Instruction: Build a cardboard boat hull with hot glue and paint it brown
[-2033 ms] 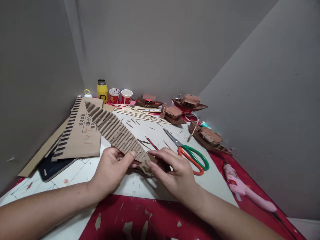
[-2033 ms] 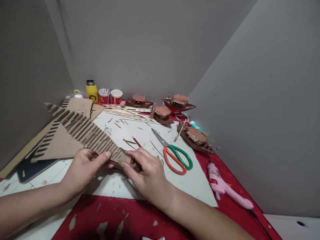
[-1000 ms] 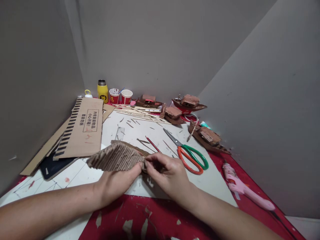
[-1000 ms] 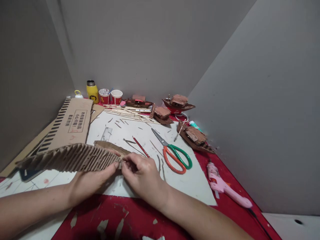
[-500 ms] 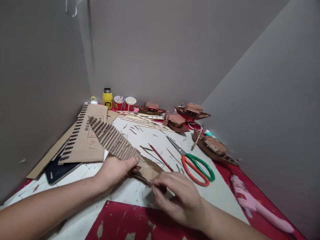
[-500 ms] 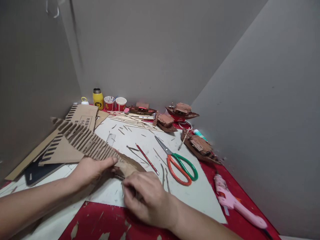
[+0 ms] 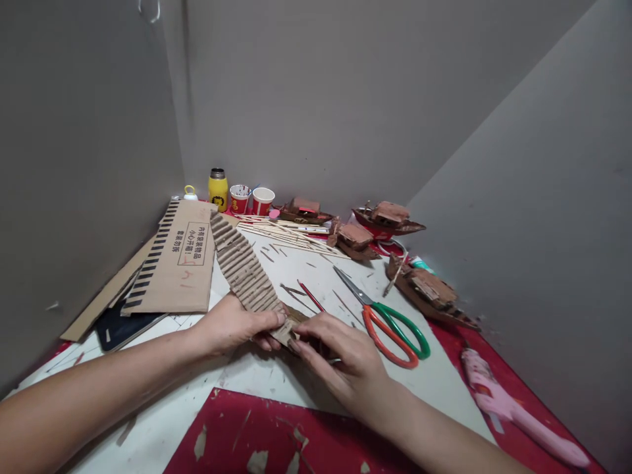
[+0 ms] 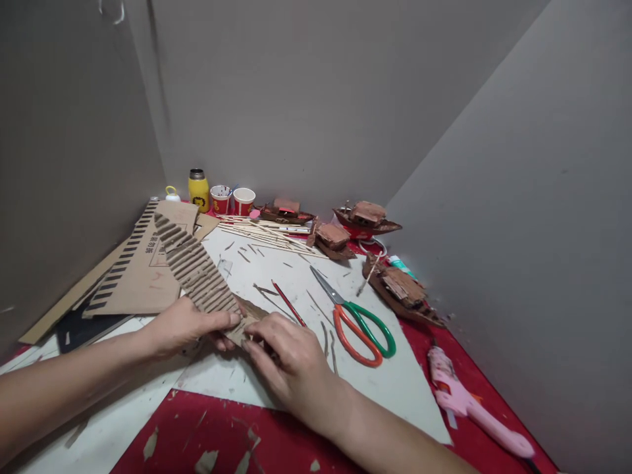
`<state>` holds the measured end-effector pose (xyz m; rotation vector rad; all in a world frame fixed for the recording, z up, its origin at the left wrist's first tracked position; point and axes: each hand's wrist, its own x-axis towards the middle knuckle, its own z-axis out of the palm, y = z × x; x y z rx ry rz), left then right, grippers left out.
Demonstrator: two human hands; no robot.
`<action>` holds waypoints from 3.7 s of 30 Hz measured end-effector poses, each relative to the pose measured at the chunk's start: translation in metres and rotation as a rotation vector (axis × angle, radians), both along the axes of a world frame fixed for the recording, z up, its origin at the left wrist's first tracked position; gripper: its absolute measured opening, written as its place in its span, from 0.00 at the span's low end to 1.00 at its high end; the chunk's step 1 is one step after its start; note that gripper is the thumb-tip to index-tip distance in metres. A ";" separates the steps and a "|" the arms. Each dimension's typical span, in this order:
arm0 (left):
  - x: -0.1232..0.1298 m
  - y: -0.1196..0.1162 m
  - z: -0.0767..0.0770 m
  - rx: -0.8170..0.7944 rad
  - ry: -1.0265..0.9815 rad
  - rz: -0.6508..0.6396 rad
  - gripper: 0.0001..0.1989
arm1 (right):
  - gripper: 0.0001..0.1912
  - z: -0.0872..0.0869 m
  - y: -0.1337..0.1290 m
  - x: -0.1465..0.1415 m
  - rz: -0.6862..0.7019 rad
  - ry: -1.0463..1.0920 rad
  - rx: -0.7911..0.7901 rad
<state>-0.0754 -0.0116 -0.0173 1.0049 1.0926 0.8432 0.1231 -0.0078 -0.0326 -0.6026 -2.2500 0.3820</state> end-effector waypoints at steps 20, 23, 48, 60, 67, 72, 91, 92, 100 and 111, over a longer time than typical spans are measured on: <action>0.000 0.008 -0.006 0.044 -0.006 0.217 0.06 | 0.10 0.013 -0.024 -0.002 0.432 -0.478 -0.054; -0.001 0.009 -0.006 0.023 -0.024 0.194 0.10 | 0.10 0.018 -0.027 -0.001 0.493 -0.494 -0.110; 0.004 0.004 0.003 0.048 0.009 0.082 0.09 | 0.16 0.013 -0.014 0.008 0.190 0.068 -0.062; 0.007 0.000 -0.012 -0.052 -0.113 -0.056 0.09 | 0.08 0.012 -0.014 0.001 0.233 -0.161 0.157; 0.010 -0.003 -0.016 -0.092 -0.103 -0.066 0.07 | 0.10 0.014 -0.018 -0.001 0.241 -0.238 0.220; 0.013 -0.006 -0.017 -0.115 -0.079 -0.048 0.06 | 0.09 0.011 -0.022 -0.004 0.236 -0.246 0.283; 0.013 -0.007 -0.017 -0.128 -0.088 -0.072 0.16 | 0.06 0.008 -0.018 -0.001 0.293 -0.223 0.180; 0.013 -0.007 -0.017 -0.128 -0.086 -0.072 0.16 | 0.06 0.008 -0.018 -0.002 0.292 -0.234 0.185; 0.015 -0.009 -0.019 -0.128 -0.073 -0.076 0.17 | 0.09 0.009 -0.022 -0.005 0.274 -0.269 0.206; 0.015 -0.010 -0.018 -0.117 -0.083 -0.079 0.23 | 0.10 0.011 -0.022 -0.004 0.282 -0.258 0.157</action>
